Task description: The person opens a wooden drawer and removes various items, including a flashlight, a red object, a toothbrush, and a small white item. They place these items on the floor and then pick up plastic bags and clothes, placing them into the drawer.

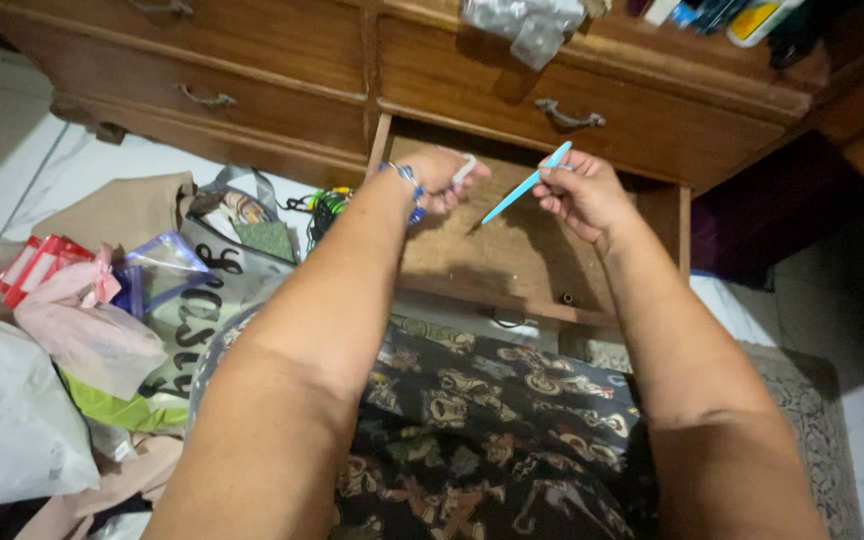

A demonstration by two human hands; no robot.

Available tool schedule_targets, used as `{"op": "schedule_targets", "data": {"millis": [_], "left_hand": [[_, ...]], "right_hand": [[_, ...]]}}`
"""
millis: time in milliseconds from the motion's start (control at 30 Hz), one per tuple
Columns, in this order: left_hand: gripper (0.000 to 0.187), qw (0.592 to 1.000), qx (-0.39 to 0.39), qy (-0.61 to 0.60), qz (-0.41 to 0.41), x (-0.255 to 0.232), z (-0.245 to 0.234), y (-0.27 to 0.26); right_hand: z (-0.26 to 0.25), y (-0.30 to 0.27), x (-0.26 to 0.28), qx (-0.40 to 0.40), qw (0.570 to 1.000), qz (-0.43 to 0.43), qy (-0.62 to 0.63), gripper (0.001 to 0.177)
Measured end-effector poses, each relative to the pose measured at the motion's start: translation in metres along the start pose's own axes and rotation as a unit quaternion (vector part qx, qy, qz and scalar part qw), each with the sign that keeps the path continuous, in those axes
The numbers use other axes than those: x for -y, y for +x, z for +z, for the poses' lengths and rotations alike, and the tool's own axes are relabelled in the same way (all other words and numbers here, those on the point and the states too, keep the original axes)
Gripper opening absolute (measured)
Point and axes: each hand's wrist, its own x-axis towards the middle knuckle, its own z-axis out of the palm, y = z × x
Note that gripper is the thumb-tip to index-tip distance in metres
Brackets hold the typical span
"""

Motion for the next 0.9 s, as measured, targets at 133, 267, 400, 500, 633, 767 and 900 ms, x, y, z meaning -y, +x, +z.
{"op": "schedule_targets", "data": {"millis": [133,267,400,500,633,767,900], "left_hand": [[0.019,0.995,0.007,0.077,0.062,-0.001,0.04,-0.02],[0.017,0.973,-0.061,0.149,0.167,-0.004,0.065,-0.041],[0.016,0.987,-0.025,0.086,0.136,-0.01,0.057,-0.06],[0.016,0.992,0.021,-0.027,0.119,-0.016,0.054,-0.063],[0.017,0.992,0.032,-0.054,0.112,-0.019,0.055,-0.064],[0.017,0.987,0.039,-0.07,0.136,-0.016,0.056,-0.065],[0.016,0.981,0.058,-0.096,0.155,-0.017,0.061,-0.067]], "right_hand": [[0.015,-0.003,0.001,0.005,1.0,-0.031,0.002,0.002],[0.03,-0.007,0.0,-0.002,0.998,-0.054,0.025,0.006],[0.035,-0.018,0.006,-0.039,0.997,-0.012,0.071,0.011],[0.04,-0.029,0.006,-0.028,0.999,0.043,0.012,0.024],[0.055,-0.037,-0.009,0.052,0.991,0.12,0.038,0.022],[0.053,-0.039,-0.019,0.157,0.973,0.119,0.121,0.021],[0.044,-0.036,-0.02,0.188,0.968,0.118,0.119,0.017]]}}
